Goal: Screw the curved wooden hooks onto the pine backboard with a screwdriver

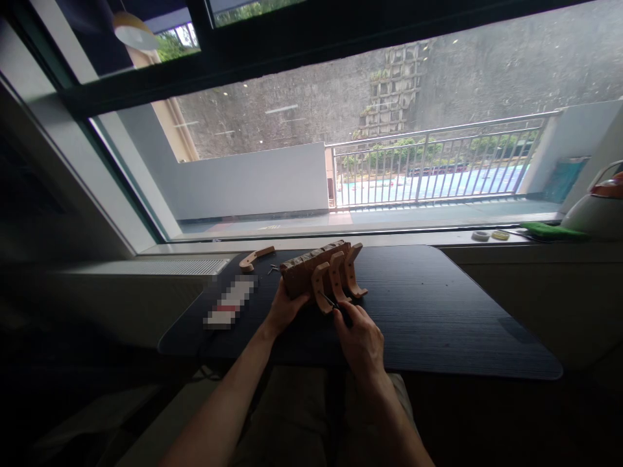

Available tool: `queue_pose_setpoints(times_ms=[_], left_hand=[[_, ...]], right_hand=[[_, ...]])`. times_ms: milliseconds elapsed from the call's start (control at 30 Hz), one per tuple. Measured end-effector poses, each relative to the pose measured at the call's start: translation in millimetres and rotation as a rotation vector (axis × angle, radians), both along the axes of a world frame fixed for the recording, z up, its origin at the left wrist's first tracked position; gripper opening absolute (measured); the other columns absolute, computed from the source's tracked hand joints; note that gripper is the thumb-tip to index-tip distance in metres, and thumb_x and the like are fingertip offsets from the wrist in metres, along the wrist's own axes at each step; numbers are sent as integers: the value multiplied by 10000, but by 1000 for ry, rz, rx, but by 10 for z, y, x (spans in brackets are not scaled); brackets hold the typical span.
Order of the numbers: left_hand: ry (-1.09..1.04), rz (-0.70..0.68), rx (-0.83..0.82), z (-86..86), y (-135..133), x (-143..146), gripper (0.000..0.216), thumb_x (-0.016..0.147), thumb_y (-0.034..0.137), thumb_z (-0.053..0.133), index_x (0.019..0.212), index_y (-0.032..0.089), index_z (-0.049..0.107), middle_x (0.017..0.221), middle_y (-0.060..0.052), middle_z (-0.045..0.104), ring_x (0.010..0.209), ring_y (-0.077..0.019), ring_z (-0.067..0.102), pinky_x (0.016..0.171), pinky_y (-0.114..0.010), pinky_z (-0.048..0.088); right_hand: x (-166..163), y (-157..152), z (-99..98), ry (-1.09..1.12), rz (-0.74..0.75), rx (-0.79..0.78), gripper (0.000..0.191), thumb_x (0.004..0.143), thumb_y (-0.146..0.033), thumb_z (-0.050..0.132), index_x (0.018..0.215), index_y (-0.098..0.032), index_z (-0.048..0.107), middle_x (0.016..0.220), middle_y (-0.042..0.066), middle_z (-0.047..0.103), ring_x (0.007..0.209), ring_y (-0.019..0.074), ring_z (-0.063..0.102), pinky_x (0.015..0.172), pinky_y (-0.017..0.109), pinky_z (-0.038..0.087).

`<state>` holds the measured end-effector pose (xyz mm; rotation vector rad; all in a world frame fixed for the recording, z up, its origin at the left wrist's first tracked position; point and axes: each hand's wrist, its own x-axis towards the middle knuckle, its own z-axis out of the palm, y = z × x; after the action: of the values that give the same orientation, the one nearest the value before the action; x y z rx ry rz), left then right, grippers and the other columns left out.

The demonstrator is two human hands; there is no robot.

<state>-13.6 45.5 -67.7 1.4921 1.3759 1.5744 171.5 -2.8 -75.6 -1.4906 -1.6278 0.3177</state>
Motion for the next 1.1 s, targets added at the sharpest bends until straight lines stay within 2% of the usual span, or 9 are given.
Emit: queue_pose_setpoints(times_ms=[67,167,300,600,833,933,1100], left_hand=[[-9,4,-1,19,-12,6,548,611,226,741,1096,194,487,936,-13,639,863,-176,606,780,-306,487],[-13,4,-15,50,-32,12,528,607,216,741,1074,195,495,916,-8,637,859,-177,605,769,-300,488],[-6,13,-25,61,-41,9,521,611,227,738,1072,194,496,915,-6,634,860,-174,600,766,-291,483],[-8,0,-5,24,-22,-2,557,616,241,744,1110,194,490,933,-12,637,864,-174,600,777,-300,477],[-4,4,6,13,-9,-2,542,613,226,740,1094,184,494,927,-13,638,856,-173,601,776,-302,477],[14,13,6,-5,2,-10,557,614,243,742,1106,188,488,954,-19,635,874,-178,597,788,-310,470],[19,17,-15,4,-8,-13,558,615,252,743,1108,197,487,939,-16,637,877,-184,598,790,-314,469]], right_hand=[[-5,-4,7,5,-35,-23,347,785,-386,525,1093,-241,589,979,49,656,825,250,625,660,335,425],[-6,-8,3,19,-56,-36,317,746,-362,542,1030,-225,575,931,46,659,752,248,622,616,336,416],[5,-7,-9,53,-22,-3,270,758,-370,529,982,-232,590,967,31,659,821,225,615,672,323,435],[27,-2,-15,110,25,39,314,800,-440,513,976,-213,638,954,51,681,866,222,629,753,321,461],[28,-18,13,87,27,-15,372,829,-501,462,978,-224,661,943,56,693,871,228,638,710,305,468],[14,-19,42,59,7,-46,363,829,-483,452,1017,-244,650,935,58,690,853,247,640,699,333,458],[1,-23,66,43,-47,-71,338,748,-375,530,1049,-232,585,930,71,673,776,263,638,639,346,441]])
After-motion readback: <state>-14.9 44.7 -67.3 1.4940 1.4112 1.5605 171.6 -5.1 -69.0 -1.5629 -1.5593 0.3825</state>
